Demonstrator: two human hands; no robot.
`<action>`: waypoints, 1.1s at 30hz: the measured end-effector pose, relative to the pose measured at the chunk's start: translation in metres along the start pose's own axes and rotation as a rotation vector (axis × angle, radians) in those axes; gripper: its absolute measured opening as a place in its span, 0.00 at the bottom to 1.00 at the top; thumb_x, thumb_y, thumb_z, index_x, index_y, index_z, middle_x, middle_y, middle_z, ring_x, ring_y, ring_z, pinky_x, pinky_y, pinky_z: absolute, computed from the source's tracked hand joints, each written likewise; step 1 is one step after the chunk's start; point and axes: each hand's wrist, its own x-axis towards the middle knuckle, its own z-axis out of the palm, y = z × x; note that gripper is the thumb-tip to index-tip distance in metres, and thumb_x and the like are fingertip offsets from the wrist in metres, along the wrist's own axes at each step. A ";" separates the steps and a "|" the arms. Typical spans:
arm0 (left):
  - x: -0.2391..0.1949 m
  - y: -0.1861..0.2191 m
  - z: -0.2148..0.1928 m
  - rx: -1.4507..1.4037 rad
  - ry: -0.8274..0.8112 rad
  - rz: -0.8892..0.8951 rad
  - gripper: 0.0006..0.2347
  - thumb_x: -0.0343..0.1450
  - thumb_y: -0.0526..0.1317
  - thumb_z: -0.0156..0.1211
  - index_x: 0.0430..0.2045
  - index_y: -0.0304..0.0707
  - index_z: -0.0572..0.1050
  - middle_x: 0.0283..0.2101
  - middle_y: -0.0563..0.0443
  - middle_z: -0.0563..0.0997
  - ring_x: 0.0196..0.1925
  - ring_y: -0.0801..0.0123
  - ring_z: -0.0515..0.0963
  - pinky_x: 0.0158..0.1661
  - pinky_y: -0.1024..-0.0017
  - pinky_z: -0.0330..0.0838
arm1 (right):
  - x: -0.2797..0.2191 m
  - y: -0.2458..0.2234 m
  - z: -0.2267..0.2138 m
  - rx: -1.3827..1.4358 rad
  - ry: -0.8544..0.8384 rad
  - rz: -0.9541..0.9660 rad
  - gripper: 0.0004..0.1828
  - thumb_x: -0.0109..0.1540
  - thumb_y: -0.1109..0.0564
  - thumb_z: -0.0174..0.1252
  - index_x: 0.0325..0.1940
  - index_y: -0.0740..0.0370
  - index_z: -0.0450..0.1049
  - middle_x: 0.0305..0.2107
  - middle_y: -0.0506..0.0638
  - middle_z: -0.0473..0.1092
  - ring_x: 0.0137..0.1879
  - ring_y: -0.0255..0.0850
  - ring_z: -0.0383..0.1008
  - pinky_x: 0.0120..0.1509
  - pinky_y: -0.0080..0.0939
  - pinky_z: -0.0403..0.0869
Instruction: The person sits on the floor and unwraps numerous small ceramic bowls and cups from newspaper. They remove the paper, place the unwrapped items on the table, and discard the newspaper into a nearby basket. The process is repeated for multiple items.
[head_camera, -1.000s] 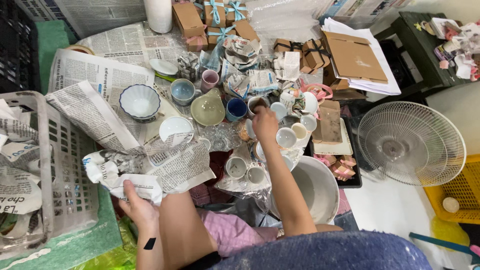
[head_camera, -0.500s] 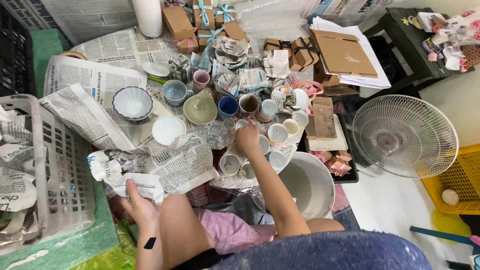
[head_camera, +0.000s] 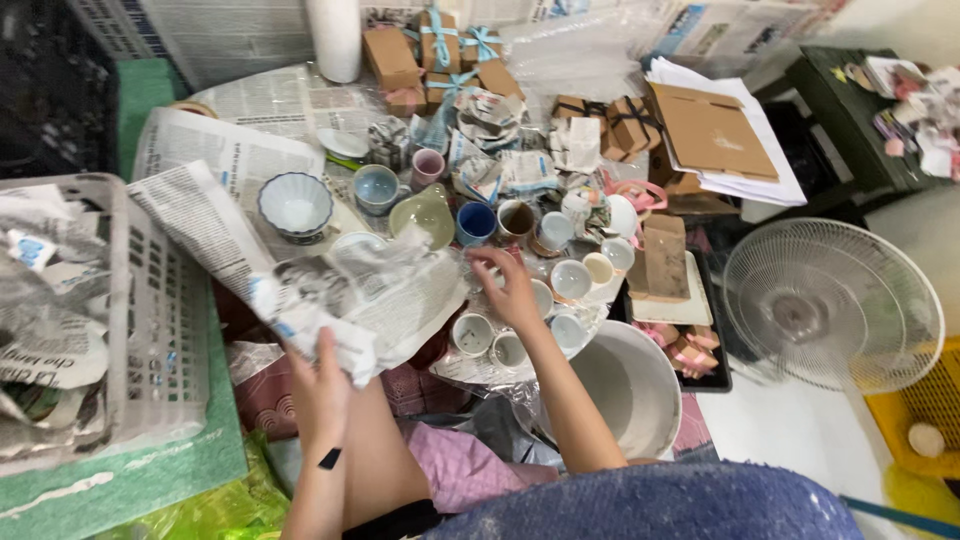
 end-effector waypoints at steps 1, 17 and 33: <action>-0.006 0.010 0.000 0.225 -0.016 -0.061 0.22 0.79 0.45 0.52 0.67 0.35 0.66 0.56 0.38 0.79 0.57 0.56 0.79 0.57 0.62 0.70 | -0.003 -0.013 0.005 0.241 -0.101 -0.004 0.20 0.67 0.53 0.52 0.64 0.55 0.70 0.59 0.52 0.71 0.67 0.46 0.68 0.71 0.47 0.67; 0.006 0.105 -0.155 0.516 0.436 0.903 0.28 0.66 0.26 0.70 0.61 0.53 0.78 0.65 0.38 0.73 0.65 0.48 0.75 0.58 0.61 0.73 | -0.011 -0.220 0.168 0.069 -0.273 -0.822 0.25 0.65 0.56 0.59 0.65 0.58 0.65 0.66 0.60 0.64 0.79 0.62 0.56 0.82 0.61 0.60; 0.231 -0.118 -0.279 1.208 -0.142 -0.154 0.37 0.61 0.64 0.66 0.63 0.47 0.71 0.71 0.36 0.63 0.70 0.36 0.63 0.63 0.34 0.51 | 0.036 -0.191 0.240 -0.181 -0.402 -0.979 0.34 0.62 0.40 0.61 0.72 0.48 0.66 0.69 0.52 0.63 0.75 0.52 0.61 0.77 0.63 0.58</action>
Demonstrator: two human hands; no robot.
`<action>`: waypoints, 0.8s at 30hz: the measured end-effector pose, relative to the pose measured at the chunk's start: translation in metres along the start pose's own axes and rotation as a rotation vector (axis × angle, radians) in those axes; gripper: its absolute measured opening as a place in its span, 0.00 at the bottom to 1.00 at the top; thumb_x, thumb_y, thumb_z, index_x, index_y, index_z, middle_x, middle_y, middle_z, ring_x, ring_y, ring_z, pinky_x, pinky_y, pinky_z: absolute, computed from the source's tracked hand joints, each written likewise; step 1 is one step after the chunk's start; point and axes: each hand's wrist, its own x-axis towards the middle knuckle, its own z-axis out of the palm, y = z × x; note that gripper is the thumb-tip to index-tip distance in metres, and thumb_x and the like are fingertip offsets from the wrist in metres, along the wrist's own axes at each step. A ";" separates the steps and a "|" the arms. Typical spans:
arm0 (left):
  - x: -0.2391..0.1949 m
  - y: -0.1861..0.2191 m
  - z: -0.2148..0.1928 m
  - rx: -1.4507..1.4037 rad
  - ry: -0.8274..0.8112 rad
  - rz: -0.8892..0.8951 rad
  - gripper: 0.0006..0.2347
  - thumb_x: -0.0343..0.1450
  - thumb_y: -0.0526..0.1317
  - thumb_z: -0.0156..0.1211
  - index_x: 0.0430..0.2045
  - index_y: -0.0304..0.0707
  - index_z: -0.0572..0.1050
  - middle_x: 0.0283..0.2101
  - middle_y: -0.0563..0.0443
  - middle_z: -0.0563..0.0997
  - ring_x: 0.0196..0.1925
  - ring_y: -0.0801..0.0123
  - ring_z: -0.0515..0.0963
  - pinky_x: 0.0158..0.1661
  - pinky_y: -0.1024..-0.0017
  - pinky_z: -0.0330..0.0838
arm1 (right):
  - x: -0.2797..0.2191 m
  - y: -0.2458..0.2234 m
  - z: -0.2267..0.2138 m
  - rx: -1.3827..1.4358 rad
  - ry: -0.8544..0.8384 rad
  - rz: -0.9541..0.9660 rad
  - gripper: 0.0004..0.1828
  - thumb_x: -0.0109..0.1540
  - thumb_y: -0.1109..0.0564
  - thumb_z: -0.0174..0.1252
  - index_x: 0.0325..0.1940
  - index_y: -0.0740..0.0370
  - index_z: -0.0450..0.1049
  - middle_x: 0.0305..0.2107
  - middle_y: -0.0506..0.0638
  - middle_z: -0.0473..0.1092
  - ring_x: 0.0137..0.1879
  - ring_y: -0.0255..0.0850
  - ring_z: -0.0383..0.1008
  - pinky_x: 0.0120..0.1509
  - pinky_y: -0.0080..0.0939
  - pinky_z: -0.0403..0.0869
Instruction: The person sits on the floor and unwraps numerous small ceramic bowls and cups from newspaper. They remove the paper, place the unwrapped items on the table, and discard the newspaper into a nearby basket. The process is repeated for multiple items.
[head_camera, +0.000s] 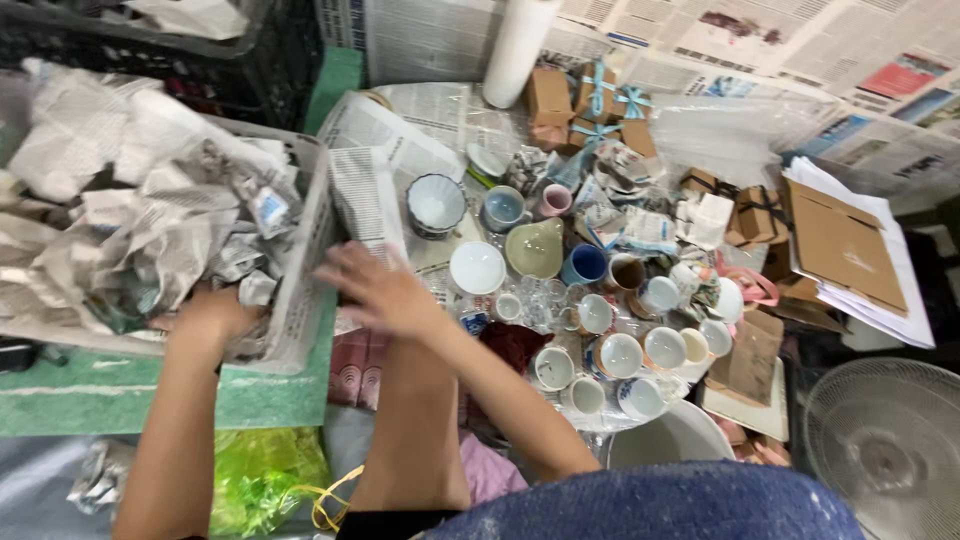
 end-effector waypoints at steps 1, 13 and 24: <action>0.012 -0.001 0.006 0.011 -0.006 0.043 0.38 0.61 0.64 0.67 0.64 0.44 0.71 0.70 0.34 0.65 0.69 0.36 0.65 0.64 0.39 0.55 | -0.015 0.023 -0.016 0.087 -0.014 0.095 0.34 0.63 0.42 0.62 0.72 0.48 0.65 0.68 0.50 0.66 0.75 0.51 0.64 0.80 0.61 0.58; -0.211 0.125 -0.109 -0.009 0.777 0.227 0.32 0.65 0.63 0.61 0.64 0.58 0.69 0.74 0.32 0.55 0.74 0.22 0.51 0.61 0.12 0.30 | -0.245 0.185 -0.127 -0.551 0.254 0.811 0.21 0.60 0.54 0.62 0.57 0.55 0.73 0.51 0.53 0.73 0.57 0.52 0.72 0.57 0.57 0.68; -0.222 0.377 -0.087 -0.140 0.405 0.925 0.28 0.63 0.49 0.67 0.60 0.50 0.71 0.70 0.35 0.59 0.72 0.40 0.59 0.62 0.20 0.32 | -0.273 0.251 -0.136 -0.740 0.123 0.748 0.25 0.54 0.65 0.55 0.55 0.52 0.75 0.53 0.54 0.72 0.47 0.52 0.75 0.50 0.54 0.69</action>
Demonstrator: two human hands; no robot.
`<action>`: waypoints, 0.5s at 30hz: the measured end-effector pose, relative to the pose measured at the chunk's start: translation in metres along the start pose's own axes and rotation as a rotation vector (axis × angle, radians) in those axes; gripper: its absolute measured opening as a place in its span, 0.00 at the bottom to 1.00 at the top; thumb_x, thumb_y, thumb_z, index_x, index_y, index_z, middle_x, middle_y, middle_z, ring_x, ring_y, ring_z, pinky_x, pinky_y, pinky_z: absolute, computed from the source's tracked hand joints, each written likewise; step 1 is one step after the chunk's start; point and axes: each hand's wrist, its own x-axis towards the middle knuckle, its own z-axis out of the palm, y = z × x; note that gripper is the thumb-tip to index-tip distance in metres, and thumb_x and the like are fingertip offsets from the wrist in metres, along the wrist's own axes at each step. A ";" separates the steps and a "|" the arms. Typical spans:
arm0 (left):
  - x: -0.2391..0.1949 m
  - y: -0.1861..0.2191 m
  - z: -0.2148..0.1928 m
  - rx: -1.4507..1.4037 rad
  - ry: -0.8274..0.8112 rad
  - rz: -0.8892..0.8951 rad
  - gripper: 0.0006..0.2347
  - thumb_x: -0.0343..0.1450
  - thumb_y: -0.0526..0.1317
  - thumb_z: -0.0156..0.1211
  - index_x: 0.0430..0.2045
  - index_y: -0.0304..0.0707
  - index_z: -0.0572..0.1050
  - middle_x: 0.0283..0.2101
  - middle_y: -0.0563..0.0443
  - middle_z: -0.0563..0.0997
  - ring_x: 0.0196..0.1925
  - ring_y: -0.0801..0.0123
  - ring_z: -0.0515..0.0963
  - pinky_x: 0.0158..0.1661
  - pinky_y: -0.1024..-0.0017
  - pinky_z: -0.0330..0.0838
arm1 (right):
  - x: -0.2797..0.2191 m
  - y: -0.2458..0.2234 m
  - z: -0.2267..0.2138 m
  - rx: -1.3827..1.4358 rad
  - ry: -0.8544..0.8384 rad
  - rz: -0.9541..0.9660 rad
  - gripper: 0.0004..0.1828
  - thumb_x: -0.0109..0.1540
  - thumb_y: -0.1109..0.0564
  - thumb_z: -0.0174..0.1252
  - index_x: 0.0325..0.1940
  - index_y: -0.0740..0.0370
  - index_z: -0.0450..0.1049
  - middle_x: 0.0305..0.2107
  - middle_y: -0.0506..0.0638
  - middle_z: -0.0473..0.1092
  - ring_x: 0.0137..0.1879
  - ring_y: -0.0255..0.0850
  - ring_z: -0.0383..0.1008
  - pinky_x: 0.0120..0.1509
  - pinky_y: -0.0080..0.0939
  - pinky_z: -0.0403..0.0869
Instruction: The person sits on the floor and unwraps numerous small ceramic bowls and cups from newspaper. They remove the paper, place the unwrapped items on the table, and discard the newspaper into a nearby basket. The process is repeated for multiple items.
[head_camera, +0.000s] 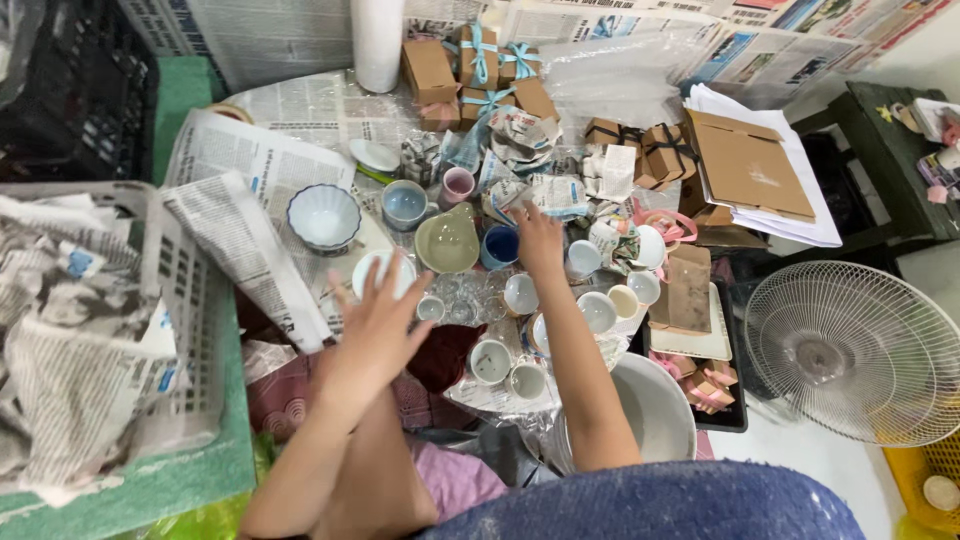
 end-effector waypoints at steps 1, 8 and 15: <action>0.013 0.003 0.017 -0.019 -0.016 0.027 0.28 0.63 0.48 0.68 0.60 0.51 0.71 0.70 0.35 0.59 0.70 0.41 0.61 0.61 0.20 0.33 | 0.005 -0.001 0.008 -0.010 -0.008 0.002 0.22 0.56 0.65 0.56 0.54 0.53 0.75 0.52 0.54 0.73 0.47 0.52 0.75 0.49 0.55 0.70; 0.078 -0.007 0.110 -0.493 -0.047 0.211 0.14 0.70 0.44 0.64 0.50 0.48 0.79 0.62 0.51 0.76 0.66 0.54 0.71 0.66 0.52 0.59 | 0.022 0.021 0.048 0.139 -0.214 0.085 0.14 0.58 0.66 0.54 0.46 0.55 0.73 0.42 0.54 0.73 0.50 0.55 0.75 0.49 0.56 0.75; 0.096 -0.003 0.176 -0.637 0.029 0.097 0.15 0.71 0.44 0.63 0.50 0.43 0.77 0.60 0.47 0.77 0.63 0.53 0.74 0.61 0.55 0.64 | 0.018 0.021 -0.005 0.298 -0.085 0.143 0.17 0.57 0.68 0.54 0.48 0.57 0.74 0.43 0.54 0.72 0.51 0.55 0.75 0.49 0.55 0.74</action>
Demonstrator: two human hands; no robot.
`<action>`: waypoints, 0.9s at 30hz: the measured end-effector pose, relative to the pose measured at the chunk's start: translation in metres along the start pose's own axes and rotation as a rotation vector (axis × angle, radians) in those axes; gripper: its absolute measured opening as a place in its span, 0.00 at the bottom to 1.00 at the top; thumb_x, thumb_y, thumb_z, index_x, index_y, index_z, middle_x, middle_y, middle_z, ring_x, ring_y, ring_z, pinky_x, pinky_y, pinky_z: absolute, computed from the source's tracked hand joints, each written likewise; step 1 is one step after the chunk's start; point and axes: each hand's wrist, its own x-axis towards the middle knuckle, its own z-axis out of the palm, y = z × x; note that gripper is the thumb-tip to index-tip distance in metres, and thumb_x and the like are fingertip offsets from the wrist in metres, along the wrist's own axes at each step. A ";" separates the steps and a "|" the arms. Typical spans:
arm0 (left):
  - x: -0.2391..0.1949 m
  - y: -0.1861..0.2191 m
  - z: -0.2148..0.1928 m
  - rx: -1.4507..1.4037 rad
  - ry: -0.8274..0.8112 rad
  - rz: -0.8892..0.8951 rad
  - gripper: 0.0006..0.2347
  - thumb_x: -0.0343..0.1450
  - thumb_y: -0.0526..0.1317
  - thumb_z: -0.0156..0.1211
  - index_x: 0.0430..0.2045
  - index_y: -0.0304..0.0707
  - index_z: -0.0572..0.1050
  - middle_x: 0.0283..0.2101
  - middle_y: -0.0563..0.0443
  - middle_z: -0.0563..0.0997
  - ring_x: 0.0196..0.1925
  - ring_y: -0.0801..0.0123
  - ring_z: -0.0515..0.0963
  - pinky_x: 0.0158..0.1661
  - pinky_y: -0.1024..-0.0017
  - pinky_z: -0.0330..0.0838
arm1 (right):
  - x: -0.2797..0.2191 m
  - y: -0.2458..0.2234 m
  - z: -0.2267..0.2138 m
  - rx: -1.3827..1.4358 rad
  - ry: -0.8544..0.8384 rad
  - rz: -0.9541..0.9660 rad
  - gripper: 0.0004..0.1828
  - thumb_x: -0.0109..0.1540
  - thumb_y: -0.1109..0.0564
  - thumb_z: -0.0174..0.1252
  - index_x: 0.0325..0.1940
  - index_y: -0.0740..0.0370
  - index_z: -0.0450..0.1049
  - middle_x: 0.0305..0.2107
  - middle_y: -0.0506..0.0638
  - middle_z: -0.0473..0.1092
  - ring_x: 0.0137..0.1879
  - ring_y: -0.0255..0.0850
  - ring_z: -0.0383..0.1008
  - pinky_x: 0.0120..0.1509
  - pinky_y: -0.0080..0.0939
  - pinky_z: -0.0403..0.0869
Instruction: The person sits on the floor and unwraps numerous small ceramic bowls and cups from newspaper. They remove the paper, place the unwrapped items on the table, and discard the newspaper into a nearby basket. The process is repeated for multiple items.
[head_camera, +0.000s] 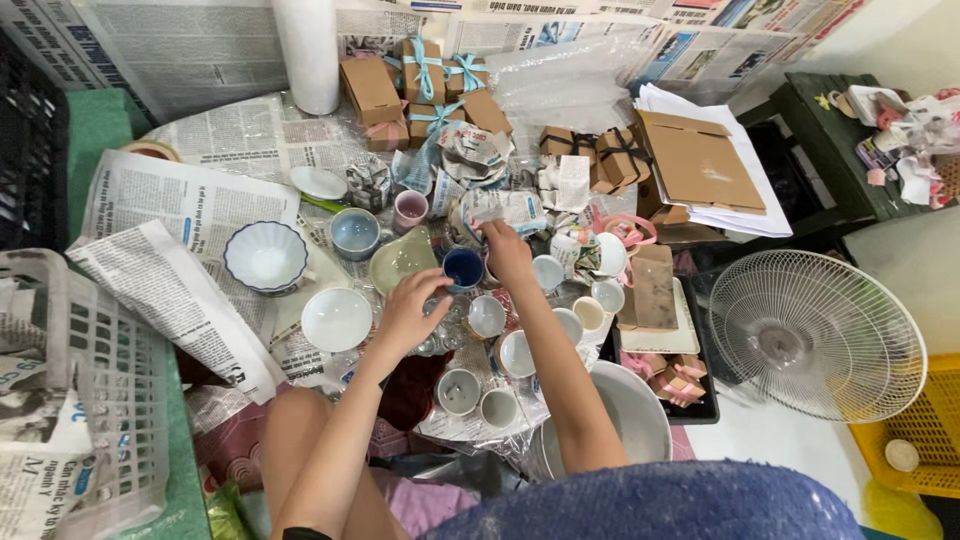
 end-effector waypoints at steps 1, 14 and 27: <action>0.001 -0.001 0.004 -0.019 0.022 -0.013 0.16 0.72 0.44 0.63 0.52 0.42 0.77 0.61 0.47 0.77 0.63 0.53 0.74 0.61 0.55 0.65 | -0.004 -0.011 -0.014 0.075 0.084 0.009 0.17 0.58 0.68 0.54 0.50 0.58 0.74 0.43 0.55 0.72 0.51 0.57 0.74 0.50 0.55 0.74; -0.078 0.048 0.075 -1.264 -0.020 -0.650 0.30 0.71 0.42 0.60 0.70 0.43 0.57 0.57 0.43 0.74 0.47 0.65 0.80 0.34 0.67 0.81 | -0.214 -0.150 -0.126 0.548 0.187 0.170 0.14 0.59 0.68 0.60 0.48 0.61 0.78 0.43 0.55 0.74 0.48 0.48 0.78 0.52 0.41 0.76; -0.198 0.138 0.084 -0.668 -0.291 -0.331 0.23 0.72 0.43 0.58 0.63 0.38 0.67 0.53 0.46 0.81 0.49 0.64 0.80 0.48 0.69 0.73 | -0.372 -0.137 -0.120 0.746 0.350 0.510 0.29 0.64 0.62 0.60 0.68 0.66 0.60 0.57 0.57 0.68 0.62 0.36 0.67 0.66 0.37 0.65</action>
